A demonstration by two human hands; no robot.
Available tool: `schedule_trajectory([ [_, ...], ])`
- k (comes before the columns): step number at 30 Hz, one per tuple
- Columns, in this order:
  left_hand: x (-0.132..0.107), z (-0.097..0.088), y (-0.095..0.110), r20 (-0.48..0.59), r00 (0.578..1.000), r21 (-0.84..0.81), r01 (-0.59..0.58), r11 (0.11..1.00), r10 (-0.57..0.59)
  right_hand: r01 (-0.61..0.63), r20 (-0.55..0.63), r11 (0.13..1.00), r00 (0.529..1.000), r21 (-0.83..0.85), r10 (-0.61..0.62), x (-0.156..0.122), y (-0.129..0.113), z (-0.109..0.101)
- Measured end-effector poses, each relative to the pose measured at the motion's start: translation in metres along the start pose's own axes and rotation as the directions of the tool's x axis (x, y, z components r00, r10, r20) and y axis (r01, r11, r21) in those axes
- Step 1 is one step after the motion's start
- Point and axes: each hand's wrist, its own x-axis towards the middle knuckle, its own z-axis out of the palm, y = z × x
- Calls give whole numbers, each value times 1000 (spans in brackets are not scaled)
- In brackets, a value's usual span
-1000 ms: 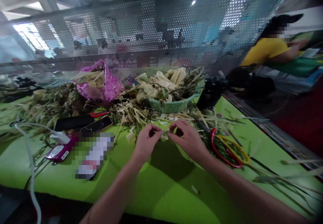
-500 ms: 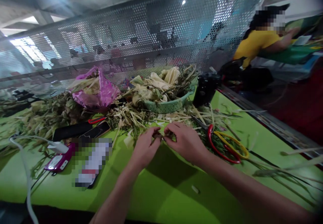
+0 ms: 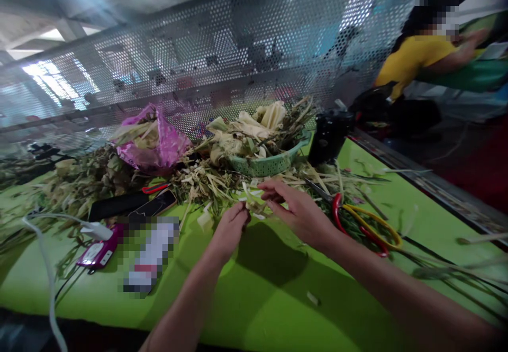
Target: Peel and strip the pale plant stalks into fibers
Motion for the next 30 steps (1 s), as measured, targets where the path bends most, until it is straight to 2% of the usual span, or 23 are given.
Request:
schedule_trajectory([
  [7,0,-2,2,34,999,12,29,1000,-29,7,-74,1000,997,10,-6,3,9,-1],
  [12,1,0,5,52,999,110,-4,994,-2,-29,23,999,999,-22,29,4,7,-3],
  [16,0,4,8,133,990,209,-84,974,57,-25,95,1000,995,12,23,4,5,1],
  [20,-2,7,10,211,976,242,-108,964,56,-102,16,987,995,121,101,3,13,6],
  [24,-4,5,11,228,970,153,-124,980,87,-194,-83,955,973,224,217,5,18,6],
  [30,-6,6,14,85,996,-77,26,997,-19,-255,-157,927,940,275,304,7,8,-2],
])
